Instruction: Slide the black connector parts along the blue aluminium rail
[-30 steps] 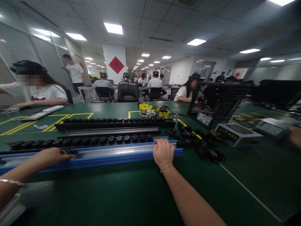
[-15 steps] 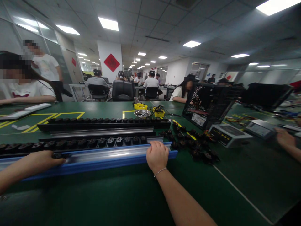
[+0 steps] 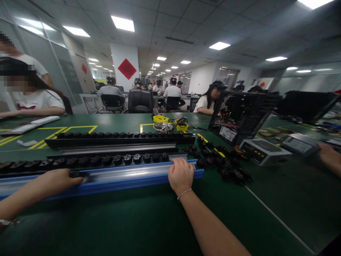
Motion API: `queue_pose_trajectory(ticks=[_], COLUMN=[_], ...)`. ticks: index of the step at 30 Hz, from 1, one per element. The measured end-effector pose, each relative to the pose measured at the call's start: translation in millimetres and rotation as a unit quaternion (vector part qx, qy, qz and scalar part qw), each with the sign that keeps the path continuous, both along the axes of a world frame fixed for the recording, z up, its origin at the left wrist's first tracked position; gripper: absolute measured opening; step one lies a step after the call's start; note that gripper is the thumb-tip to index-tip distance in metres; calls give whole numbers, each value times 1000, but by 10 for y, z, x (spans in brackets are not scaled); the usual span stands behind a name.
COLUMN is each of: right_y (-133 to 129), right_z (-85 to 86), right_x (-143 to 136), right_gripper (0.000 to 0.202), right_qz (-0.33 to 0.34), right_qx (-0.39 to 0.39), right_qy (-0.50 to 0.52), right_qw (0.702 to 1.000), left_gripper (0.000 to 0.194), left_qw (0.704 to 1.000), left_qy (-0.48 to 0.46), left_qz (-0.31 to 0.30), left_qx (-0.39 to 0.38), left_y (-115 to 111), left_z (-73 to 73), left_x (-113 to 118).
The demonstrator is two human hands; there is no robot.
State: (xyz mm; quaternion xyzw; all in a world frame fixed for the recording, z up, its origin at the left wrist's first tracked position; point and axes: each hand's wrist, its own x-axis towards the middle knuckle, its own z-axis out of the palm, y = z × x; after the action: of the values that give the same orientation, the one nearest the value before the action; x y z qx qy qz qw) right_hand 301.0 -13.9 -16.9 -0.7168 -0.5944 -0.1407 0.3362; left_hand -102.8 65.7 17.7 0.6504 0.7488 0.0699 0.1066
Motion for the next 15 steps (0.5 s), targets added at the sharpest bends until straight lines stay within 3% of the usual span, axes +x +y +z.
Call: queue_pose_trajectory(ticks=[4, 8, 15], right_y=[-5, -1, -1], right_z=[16, 15, 11], right_x=[-2, 0, -10], right_gripper=[26, 26, 26], right_qz=[-1, -1, -6], right_qx=[-3, 0, -3], right_qy=[1, 2, 1], right_qw=[1000, 1000, 1000], left_gripper=[61, 63, 56], left_qw=[996, 992, 996], left_qy=[37, 57, 53], left_qz=[-20, -29, -38], left_qx=[-77, -107, -59], left_y=[16, -8, -80], left_z=[-31, -6, 16], left_x=[-7, 77, 222])
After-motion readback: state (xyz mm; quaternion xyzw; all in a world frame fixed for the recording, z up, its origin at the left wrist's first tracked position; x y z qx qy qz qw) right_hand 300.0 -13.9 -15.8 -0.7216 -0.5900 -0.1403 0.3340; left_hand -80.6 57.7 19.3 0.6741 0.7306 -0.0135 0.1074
